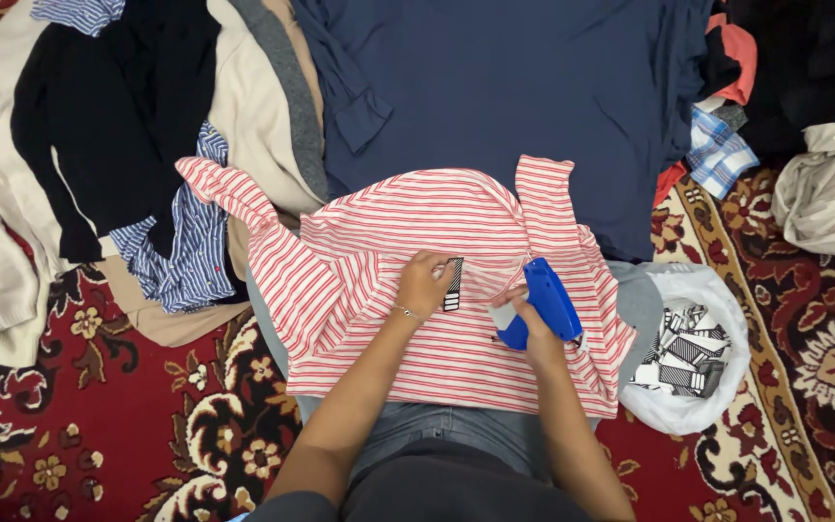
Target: The person sits on a rug and uses a blue handheld tagging gun to apply price tags to several pieces of clothing. They handle a red and white striped shirt, a black long-sleeved top, and a blue and white striped shirt, applying tags to each item and arranging them on the floor.
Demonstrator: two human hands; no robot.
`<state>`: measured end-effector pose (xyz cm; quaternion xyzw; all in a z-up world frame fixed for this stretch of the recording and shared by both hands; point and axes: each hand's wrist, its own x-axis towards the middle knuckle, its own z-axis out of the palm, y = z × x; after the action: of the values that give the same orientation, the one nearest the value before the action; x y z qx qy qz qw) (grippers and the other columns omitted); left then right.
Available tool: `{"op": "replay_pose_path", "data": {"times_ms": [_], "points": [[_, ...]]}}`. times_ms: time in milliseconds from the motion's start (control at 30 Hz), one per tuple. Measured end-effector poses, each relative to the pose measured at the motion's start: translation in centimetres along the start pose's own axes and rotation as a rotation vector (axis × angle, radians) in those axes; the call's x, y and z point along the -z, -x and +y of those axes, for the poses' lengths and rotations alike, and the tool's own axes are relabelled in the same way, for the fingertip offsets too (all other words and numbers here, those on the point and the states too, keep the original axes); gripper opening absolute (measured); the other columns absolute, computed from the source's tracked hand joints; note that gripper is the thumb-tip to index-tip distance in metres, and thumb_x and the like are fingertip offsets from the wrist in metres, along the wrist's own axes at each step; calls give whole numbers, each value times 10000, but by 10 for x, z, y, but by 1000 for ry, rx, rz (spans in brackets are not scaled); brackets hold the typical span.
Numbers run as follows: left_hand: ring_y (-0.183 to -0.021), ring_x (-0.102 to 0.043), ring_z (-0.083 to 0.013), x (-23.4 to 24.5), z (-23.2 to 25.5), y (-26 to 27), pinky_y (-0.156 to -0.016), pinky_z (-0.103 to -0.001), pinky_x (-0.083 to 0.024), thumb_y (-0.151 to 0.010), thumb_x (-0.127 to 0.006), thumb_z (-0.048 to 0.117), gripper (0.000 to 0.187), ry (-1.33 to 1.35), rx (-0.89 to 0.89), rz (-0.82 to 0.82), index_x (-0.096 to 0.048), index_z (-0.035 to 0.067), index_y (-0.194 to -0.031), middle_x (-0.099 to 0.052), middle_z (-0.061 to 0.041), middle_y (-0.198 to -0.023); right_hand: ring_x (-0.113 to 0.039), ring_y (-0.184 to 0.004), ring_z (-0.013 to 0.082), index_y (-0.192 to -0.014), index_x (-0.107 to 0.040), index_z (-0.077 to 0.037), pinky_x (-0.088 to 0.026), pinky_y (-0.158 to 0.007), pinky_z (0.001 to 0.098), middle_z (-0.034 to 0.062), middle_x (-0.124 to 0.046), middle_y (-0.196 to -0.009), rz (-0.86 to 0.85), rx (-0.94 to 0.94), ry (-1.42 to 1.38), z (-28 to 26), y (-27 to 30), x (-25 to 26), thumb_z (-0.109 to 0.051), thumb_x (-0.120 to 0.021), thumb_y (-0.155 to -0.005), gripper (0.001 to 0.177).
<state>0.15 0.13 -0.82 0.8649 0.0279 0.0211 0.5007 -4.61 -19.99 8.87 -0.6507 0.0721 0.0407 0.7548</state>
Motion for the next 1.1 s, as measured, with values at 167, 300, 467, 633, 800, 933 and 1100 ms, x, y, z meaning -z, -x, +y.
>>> {"op": "replay_pose_path", "data": {"times_ms": [167,300,467,633,800,933,1100], "points": [[-956,-696,-322,2,11,1,-881,-410,-560,-895,-710,176,273,7,-10,-21,-745,117,-1159,-689,-121,-920,-730,-856,244,-938,-684,-1,-575,-840,377,176,-735,-854,16,-42,-66,9,-2,2,-139,-617,-933,153],[-998,-671,-306,1,23,2,-896,-394,-548,-904,-724,173,373,39,6,-73,-692,182,-1276,-629,-80,-969,-722,-851,246,-921,-707,-10,-588,-835,388,174,-728,-874,90,-100,-110,5,-3,-7,-117,-669,-891,118],[-1019,-636,-279,-5,43,1,-907,-377,-531,-931,-735,251,329,-23,-47,-45,-698,198,-1253,-578,-45,-1030,-729,-864,255,-949,-704,11,-602,-815,395,184,-731,-883,137,-169,-155,-1,-1,-3,-126,-649,-888,160],[-1144,-482,-208,-4,96,4,-954,-451,-328,-963,-659,345,277,-410,-186,-70,-663,299,-1236,-534,48,-1164,-707,-856,257,-981,-720,13,-600,-834,422,149,-728,-928,342,-223,-266,1,-5,6,-118,-749,-842,193],[-1089,-608,-320,-17,135,2,-978,-470,-401,-993,-658,243,227,106,-276,-363,-745,183,-1194,-738,-90,-1047,-720,-918,282,-1103,-708,-24,-597,-868,498,125,-721,-977,446,-229,-426,33,-8,47,-60,-796,-797,320],[-1055,-622,-246,-72,117,-2,-977,-430,-378,-983,-677,304,191,102,-321,-388,-756,309,-1157,-738,12,-984,-714,-912,268,-1126,-700,-30,-601,-860,497,120,-721,-993,501,-166,-459,24,-3,63,-44,-785,-797,340],[-1024,-570,-197,-93,157,2,-999,-492,-287,-998,-638,311,179,-12,-509,-361,-731,327,-1150,-674,40,-918,-706,-891,248,-1051,-709,0,-596,-861,460,135,-715,-932,578,-58,-509,19,5,95,-73,-734,-820,243]]}}
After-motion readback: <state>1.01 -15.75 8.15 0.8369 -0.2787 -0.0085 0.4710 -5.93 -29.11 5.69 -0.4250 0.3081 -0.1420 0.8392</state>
